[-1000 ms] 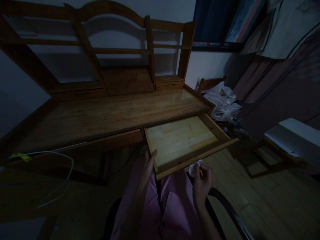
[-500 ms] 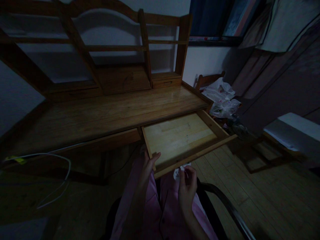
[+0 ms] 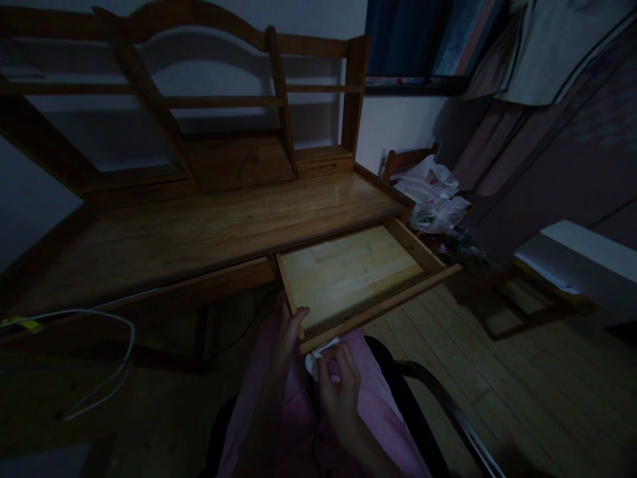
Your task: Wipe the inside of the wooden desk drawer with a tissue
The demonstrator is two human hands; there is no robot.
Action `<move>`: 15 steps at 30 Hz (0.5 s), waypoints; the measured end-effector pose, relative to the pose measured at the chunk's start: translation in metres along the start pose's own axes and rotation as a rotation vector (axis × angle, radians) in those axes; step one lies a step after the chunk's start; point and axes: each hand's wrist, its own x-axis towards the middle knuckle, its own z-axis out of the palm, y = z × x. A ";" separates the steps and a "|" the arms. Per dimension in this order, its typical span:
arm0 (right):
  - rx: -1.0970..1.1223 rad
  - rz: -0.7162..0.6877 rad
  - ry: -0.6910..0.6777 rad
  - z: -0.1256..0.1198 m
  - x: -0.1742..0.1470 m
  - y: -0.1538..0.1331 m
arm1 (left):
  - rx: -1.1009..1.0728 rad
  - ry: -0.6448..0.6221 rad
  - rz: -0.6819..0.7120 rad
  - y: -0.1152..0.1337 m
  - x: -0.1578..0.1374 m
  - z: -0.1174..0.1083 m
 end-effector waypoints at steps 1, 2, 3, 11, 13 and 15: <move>-0.004 -0.007 -0.039 0.001 -0.002 0.003 | -0.004 0.004 -0.015 -0.001 0.001 0.000; -0.008 -0.019 -0.079 0.001 -0.003 0.006 | -0.004 0.003 -0.023 -0.002 0.002 -0.001; -0.013 -0.036 -0.119 -0.001 -0.003 0.009 | 0.005 0.001 -0.023 -0.002 0.002 -0.001; -0.039 0.184 0.063 -0.066 0.040 0.057 | 0.050 -0.021 -0.073 0.016 -0.012 0.001; -0.005 0.236 0.103 -0.073 0.047 0.061 | 0.024 -0.011 -0.080 0.014 -0.010 0.003; 0.000 0.222 0.087 -0.070 0.045 0.057 | 0.018 0.002 -0.088 0.008 -0.006 0.002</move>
